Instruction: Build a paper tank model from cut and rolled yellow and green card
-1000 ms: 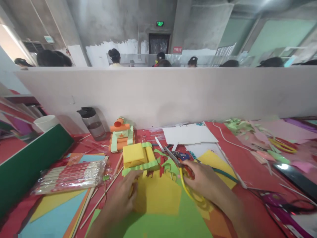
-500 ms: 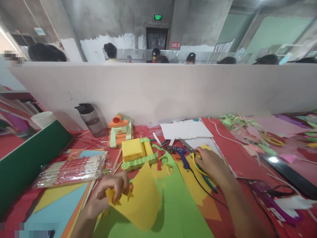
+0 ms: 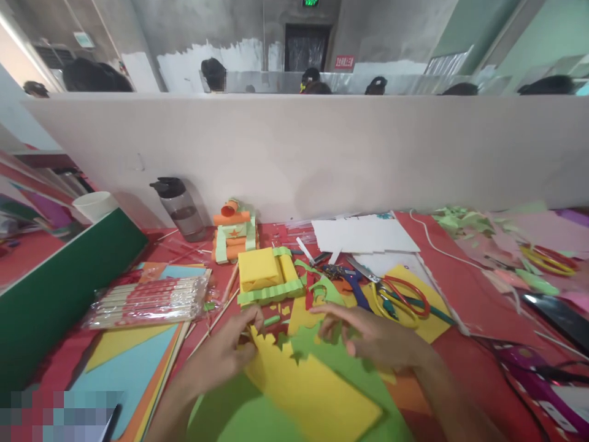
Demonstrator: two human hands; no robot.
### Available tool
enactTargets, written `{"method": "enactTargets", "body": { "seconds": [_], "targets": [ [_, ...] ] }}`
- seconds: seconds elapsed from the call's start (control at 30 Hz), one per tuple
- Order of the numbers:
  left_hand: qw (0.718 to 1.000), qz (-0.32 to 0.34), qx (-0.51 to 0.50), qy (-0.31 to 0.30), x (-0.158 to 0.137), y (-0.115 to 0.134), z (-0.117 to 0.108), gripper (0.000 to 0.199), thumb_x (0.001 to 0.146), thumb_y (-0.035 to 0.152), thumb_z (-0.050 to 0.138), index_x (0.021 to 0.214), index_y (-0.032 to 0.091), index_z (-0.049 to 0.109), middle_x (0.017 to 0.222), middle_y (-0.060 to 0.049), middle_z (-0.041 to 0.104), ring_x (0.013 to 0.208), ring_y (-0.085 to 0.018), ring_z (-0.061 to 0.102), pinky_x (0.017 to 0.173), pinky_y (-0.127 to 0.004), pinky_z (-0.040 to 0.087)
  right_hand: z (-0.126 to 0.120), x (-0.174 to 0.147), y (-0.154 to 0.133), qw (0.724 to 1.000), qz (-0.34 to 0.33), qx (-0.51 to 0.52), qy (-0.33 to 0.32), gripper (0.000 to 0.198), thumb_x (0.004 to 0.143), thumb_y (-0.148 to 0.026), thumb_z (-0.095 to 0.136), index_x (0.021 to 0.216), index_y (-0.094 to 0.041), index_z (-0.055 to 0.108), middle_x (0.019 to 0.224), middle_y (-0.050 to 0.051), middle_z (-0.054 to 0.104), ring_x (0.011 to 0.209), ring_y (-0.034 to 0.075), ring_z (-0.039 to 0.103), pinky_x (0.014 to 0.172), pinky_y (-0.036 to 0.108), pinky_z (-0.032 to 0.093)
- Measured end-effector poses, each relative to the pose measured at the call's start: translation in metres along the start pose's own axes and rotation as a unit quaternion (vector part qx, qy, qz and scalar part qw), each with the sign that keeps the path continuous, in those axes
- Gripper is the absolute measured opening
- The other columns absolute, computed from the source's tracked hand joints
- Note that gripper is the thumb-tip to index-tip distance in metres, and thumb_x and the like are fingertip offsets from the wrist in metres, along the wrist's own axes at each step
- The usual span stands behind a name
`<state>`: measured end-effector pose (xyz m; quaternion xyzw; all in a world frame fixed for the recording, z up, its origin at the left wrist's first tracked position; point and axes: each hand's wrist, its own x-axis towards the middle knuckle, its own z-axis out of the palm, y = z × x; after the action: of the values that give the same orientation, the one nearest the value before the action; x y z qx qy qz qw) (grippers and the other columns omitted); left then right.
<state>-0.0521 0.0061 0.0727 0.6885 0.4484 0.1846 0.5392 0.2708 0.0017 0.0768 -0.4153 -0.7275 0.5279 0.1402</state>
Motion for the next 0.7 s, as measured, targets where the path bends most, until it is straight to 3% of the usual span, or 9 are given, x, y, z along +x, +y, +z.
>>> {"method": "enactTargets", "body": {
  "seconds": [0.07,0.17,0.27,0.37,0.47,0.57,0.7],
  "targets": [
    [0.998,-0.027,0.043,0.046,0.003,0.000,0.002,0.019,0.072,0.012,0.042,0.089,0.022,0.043,0.080,0.004,0.042,0.069,-0.012,0.042,0.060,-0.022,0.034,0.006,0.001,0.004,0.999,0.009,0.037,-0.025,0.083,0.082,-0.074,0.056,0.148,-0.025,0.045,0.130,0.013,0.063,0.112,0.030,0.063,0.090,0.037,0.051],
    [0.993,-0.065,0.081,0.056,0.002,-0.001,0.003,0.022,0.076,0.015,0.042,0.096,0.023,0.045,0.073,0.005,0.043,0.066,-0.014,0.046,0.057,-0.023,0.032,0.010,0.003,0.010,0.997,0.070,-0.007,0.032,0.085,0.078,-0.067,0.067,0.149,-0.027,0.044,0.149,0.012,0.050,0.133,0.035,0.049,0.107,0.043,0.042],
    [0.988,-0.072,0.133,0.039,-0.002,-0.003,0.000,0.021,0.080,0.017,0.042,0.099,0.023,0.047,0.075,0.004,0.051,0.069,-0.016,0.052,0.059,-0.024,0.035,0.012,0.005,0.013,0.984,0.129,-0.084,0.087,0.072,0.085,-0.055,0.065,0.148,-0.025,0.047,0.151,0.011,0.048,0.137,0.034,0.045,0.112,0.044,0.036],
    [0.975,-0.051,0.202,0.071,-0.005,-0.006,-0.007,0.021,0.082,0.014,0.043,0.100,0.024,0.049,0.090,0.000,0.061,0.080,-0.018,0.058,0.069,-0.027,0.039,0.011,0.006,0.016,0.978,0.144,-0.128,0.085,0.052,0.092,-0.048,0.055,0.139,-0.026,0.057,0.143,0.009,0.057,0.132,0.030,0.052,0.109,0.042,0.039],
    [0.948,-0.054,0.295,0.109,-0.003,-0.014,-0.011,0.017,0.083,0.019,0.050,0.100,0.023,0.051,0.099,-0.004,0.065,0.089,-0.022,0.061,0.071,-0.028,0.038,0.008,0.006,0.022,0.975,0.157,-0.145,0.064,0.046,0.090,-0.048,0.056,0.132,-0.030,0.063,0.137,0.007,0.062,0.126,0.030,0.056,0.105,0.040,0.042],
    [0.937,-0.040,0.338,0.074,0.001,-0.022,-0.009,0.012,0.087,0.024,0.055,0.098,0.023,0.057,0.101,-0.006,0.066,0.093,-0.024,0.062,0.072,-0.029,0.039,0.006,0.007,0.021,0.974,0.162,-0.145,0.069,0.051,0.087,-0.047,0.060,0.134,-0.029,0.061,0.137,0.008,0.062,0.123,0.030,0.058,0.101,0.038,0.045],
    [0.930,-0.031,0.362,0.056,0.007,-0.029,-0.004,0.016,0.093,0.019,0.045,0.091,0.022,0.061,0.100,-0.006,0.067,0.093,-0.023,0.063,0.074,-0.030,0.041,0.012,0.012,0.007,0.975,0.149,-0.141,0.081,0.053,0.085,-0.039,0.061,0.138,-0.036,0.054,0.135,0.003,0.062,0.118,0.028,0.060,0.096,0.035,0.045]
  ]
}}
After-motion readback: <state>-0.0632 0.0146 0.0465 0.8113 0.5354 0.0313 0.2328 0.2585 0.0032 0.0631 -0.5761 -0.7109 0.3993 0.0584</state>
